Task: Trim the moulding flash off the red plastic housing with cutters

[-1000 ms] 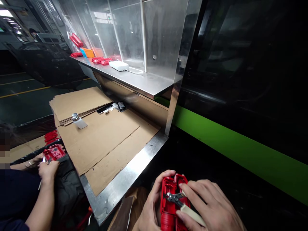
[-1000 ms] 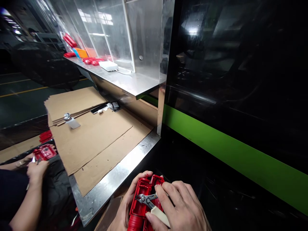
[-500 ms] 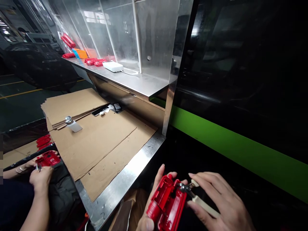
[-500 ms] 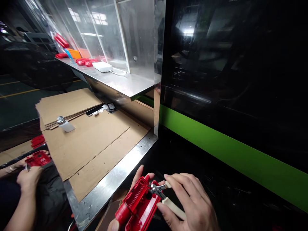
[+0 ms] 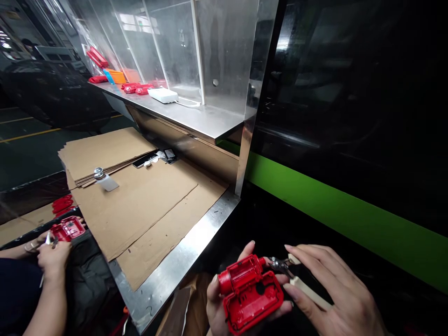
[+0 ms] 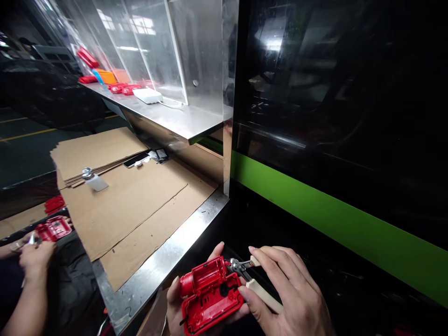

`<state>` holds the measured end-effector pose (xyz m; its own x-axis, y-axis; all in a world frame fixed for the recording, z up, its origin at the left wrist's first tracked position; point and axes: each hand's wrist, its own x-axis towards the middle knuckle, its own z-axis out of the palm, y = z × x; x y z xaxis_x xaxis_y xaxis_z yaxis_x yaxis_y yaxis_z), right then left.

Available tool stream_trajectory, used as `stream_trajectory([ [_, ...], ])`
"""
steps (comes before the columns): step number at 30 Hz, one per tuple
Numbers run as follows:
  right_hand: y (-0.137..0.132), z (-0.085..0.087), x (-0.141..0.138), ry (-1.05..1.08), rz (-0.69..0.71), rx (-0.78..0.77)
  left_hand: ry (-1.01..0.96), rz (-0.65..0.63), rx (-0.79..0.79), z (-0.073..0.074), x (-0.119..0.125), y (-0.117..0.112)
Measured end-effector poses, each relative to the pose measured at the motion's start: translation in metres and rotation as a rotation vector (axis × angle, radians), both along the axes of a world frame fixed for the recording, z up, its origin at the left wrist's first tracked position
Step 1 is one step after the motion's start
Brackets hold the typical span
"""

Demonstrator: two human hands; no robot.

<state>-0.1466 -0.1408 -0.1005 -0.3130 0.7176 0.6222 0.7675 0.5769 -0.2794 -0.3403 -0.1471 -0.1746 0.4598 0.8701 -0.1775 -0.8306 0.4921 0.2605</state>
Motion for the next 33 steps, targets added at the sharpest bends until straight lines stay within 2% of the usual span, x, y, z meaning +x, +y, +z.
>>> stream_trajectory([
  [4,-0.001,0.002,0.001,-0.004,-0.007,0.001,-0.077,-0.019,-0.011,0.004,0.002,-0.002],
  [8,-0.001,0.006,-0.001,-0.036,0.044,0.024,-0.267,-0.053,0.072,0.006,0.005,-0.003],
  [10,-0.001,0.009,-0.004,-0.064,0.095,0.04,-0.335,-0.024,0.1,0.007,0.007,-0.003],
  [13,-0.001,0.012,-0.012,-0.09,0.155,0.05,-0.37,0.018,0.05,0.01,0.011,-0.002],
  [16,0.001,0.015,-0.02,-0.099,0.178,0.072,-0.378,0.002,0.024,0.011,0.012,-0.001],
  [21,0.002,0.017,-0.029,-0.172,0.25,0.082,-0.34,-0.048,0.086,0.009,0.01,-0.002],
  [25,-0.001,0.012,-0.039,-0.153,0.243,0.021,-0.36,-0.057,0.093,0.006,0.008,-0.003],
  [33,-0.002,0.002,-0.048,-0.127,0.234,0.027,-0.308,-0.061,0.055,0.005,0.005,-0.003],
])
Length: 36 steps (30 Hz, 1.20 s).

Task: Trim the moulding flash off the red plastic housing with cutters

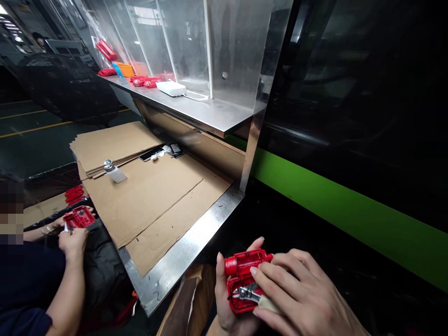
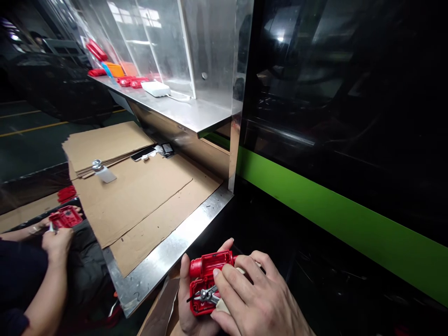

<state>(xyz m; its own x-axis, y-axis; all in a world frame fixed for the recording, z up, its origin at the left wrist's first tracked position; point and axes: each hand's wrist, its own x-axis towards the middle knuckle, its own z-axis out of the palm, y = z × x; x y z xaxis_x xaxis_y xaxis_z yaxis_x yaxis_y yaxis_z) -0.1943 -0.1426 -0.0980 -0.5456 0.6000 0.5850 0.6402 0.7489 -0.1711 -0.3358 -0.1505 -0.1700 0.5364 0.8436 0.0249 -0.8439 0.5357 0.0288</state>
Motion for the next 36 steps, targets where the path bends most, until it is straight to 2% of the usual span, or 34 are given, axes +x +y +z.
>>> stream_trajectory([
  [13,0.004,-0.002,0.0,-0.035,0.0,-0.02,0.001,0.007,-0.054,0.0,0.003,0.002],
  [21,0.006,0.003,0.003,-0.131,-0.012,-0.019,0.113,0.0,-0.146,-0.001,0.008,0.001],
  [29,0.007,-0.011,-0.001,-0.143,0.067,0.002,0.082,-0.001,-0.226,-0.006,0.01,-0.002],
  [32,0.006,-0.013,0.003,-0.152,0.063,-0.073,0.088,0.01,-0.239,-0.009,0.01,-0.002],
  [36,0.003,-0.008,0.011,-0.075,-0.008,-0.149,0.129,0.091,-0.211,-0.008,0.008,0.0],
])
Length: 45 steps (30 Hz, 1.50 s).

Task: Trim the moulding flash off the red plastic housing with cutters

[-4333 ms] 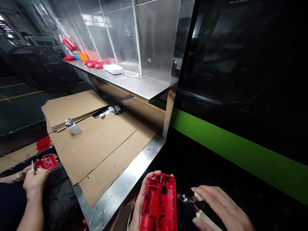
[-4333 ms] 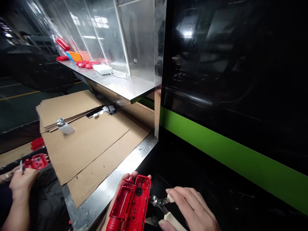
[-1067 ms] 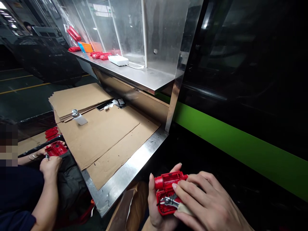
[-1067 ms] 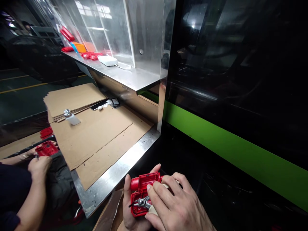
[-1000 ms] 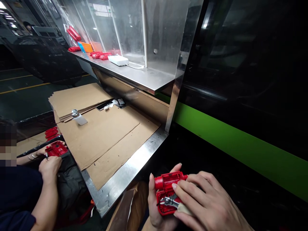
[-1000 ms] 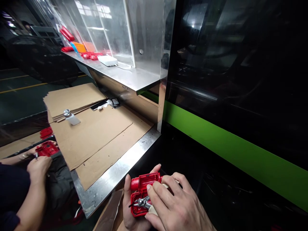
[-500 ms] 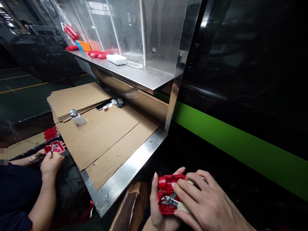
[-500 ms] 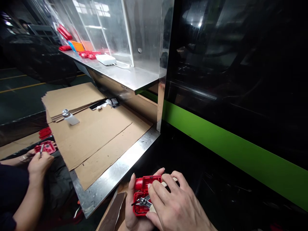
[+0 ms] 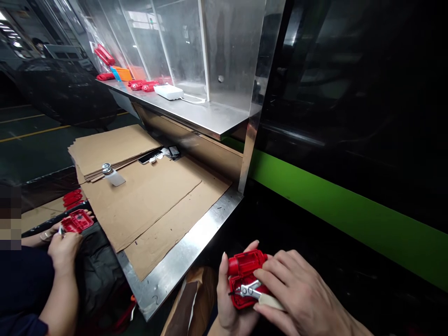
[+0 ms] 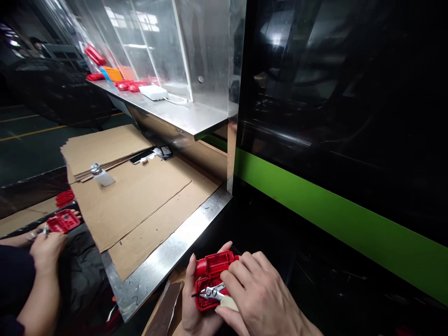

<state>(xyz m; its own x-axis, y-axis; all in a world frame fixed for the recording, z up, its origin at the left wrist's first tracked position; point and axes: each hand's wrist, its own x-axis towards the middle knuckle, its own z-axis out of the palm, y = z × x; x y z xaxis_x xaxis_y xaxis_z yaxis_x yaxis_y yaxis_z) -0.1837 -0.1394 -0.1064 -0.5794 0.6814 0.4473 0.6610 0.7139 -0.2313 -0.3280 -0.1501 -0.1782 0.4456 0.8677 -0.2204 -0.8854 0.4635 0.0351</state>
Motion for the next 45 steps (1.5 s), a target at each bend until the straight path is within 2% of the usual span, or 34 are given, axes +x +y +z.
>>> stream_trajectory([
  [3,-0.004,0.0,-0.001,0.122,-0.054,-0.031,0.075,0.071,0.07,-0.003,0.0,0.0],
  [8,-0.017,-0.025,-0.014,0.386,-0.035,-0.382,0.326,0.124,0.26,-0.017,0.008,-0.007],
  [10,-0.023,-0.037,-0.016,0.448,-0.08,-0.489,0.33,0.135,0.313,-0.022,0.012,-0.01],
  [13,-0.029,-0.046,-0.013,0.485,-0.15,-0.605,0.304,0.131,0.307,-0.022,0.014,-0.012],
  [19,-0.034,-0.049,-0.01,0.425,-0.071,-0.642,0.435,0.138,0.228,-0.013,0.011,-0.011],
  [23,-0.041,-0.052,-0.023,0.569,-0.126,-0.639,0.481,0.168,0.293,-0.01,0.01,-0.01],
  [25,-0.043,-0.05,-0.027,0.656,-0.214,-0.634,0.493,0.165,0.353,-0.008,0.009,-0.011],
  [27,-0.042,-0.048,-0.021,0.717,-0.372,-0.56,0.509,0.172,0.414,-0.005,0.006,-0.013],
  [30,-0.03,-0.046,0.01,0.748,-0.618,-0.265,0.436,0.185,0.433,-0.001,-0.001,-0.014],
  [32,-0.016,-0.048,0.036,0.655,-0.75,-0.187,0.332,0.189,0.375,0.001,-0.005,-0.013],
  [34,-0.003,-0.053,0.056,0.476,-0.857,-0.328,0.235,0.204,0.3,0.002,-0.008,-0.011],
  [36,0.003,-0.058,0.063,0.348,-0.91,-0.519,0.161,0.222,0.259,0.002,-0.011,-0.007],
  [39,-0.002,-0.062,0.052,0.431,-0.866,-0.643,0.085,0.231,0.278,0.0,-0.014,-0.003],
  [42,-0.016,-0.063,0.035,0.53,-0.718,-0.646,0.024,0.257,0.316,-0.003,-0.015,0.001],
  [45,-0.022,-0.064,0.031,0.483,-0.593,-0.592,-0.016,0.274,0.331,-0.006,-0.009,0.001],
])
